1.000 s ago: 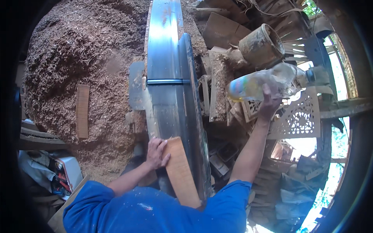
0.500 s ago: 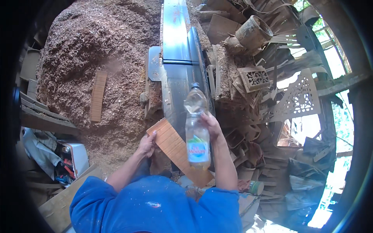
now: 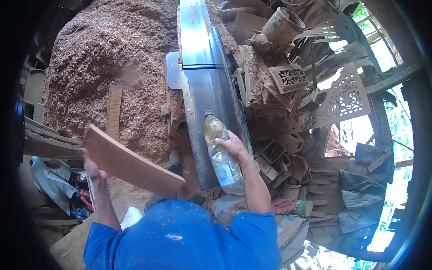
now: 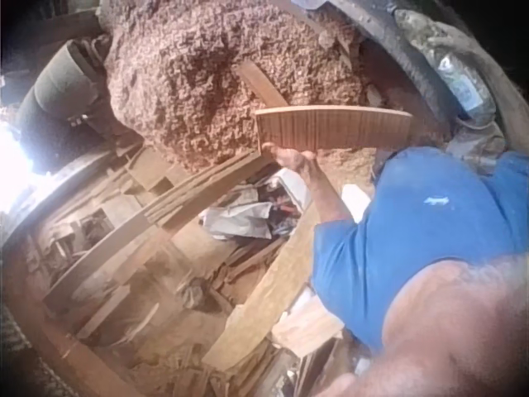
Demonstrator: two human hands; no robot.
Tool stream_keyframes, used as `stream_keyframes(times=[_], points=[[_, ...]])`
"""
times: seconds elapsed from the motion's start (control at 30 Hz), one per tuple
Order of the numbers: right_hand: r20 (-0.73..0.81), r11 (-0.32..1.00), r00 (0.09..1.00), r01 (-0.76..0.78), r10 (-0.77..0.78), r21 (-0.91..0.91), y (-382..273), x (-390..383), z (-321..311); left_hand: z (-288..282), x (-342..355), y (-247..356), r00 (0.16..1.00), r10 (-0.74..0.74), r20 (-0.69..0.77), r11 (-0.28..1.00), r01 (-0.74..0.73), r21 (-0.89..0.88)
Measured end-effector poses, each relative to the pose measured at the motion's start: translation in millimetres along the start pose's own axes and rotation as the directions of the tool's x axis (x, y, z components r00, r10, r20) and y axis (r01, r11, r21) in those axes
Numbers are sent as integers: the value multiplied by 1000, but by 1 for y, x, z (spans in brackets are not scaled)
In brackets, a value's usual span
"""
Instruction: The person measures wood boards with a tape measure, cuts them using a table saw, and then passes the boards over a jointer-planer machine to smooth the surfaces.
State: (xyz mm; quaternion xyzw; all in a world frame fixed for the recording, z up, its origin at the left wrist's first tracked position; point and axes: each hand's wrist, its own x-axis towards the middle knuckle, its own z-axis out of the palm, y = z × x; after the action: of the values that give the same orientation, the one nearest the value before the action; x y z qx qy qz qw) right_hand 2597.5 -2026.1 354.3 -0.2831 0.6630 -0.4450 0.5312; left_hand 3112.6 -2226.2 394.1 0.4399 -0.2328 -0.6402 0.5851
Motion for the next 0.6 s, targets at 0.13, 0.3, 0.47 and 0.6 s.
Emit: stream_keyframes(times=[0.13, 0.3, 0.47, 0.6], points=[[-121, 991, 989, -67, 80, 113, -4, -28, -3, -21, 27, 42, 866, 417, -277, 899, -348, 266], [-113, 999, 994, 10, -6, 43, -11, -4, 14, -48, 55, 45, 584, 768, -262, 569, -435, 698], [-82, 973, 977, 183, -196, -137, -77, 98, 22, -67, 79, 29, 536, 824, -183, 395, -312, 864], [-87, 999, 996, 1, 2, 33, -133, 225, -1, -83, 97, 18, 535, 838, -110, 315, -309, 898]])
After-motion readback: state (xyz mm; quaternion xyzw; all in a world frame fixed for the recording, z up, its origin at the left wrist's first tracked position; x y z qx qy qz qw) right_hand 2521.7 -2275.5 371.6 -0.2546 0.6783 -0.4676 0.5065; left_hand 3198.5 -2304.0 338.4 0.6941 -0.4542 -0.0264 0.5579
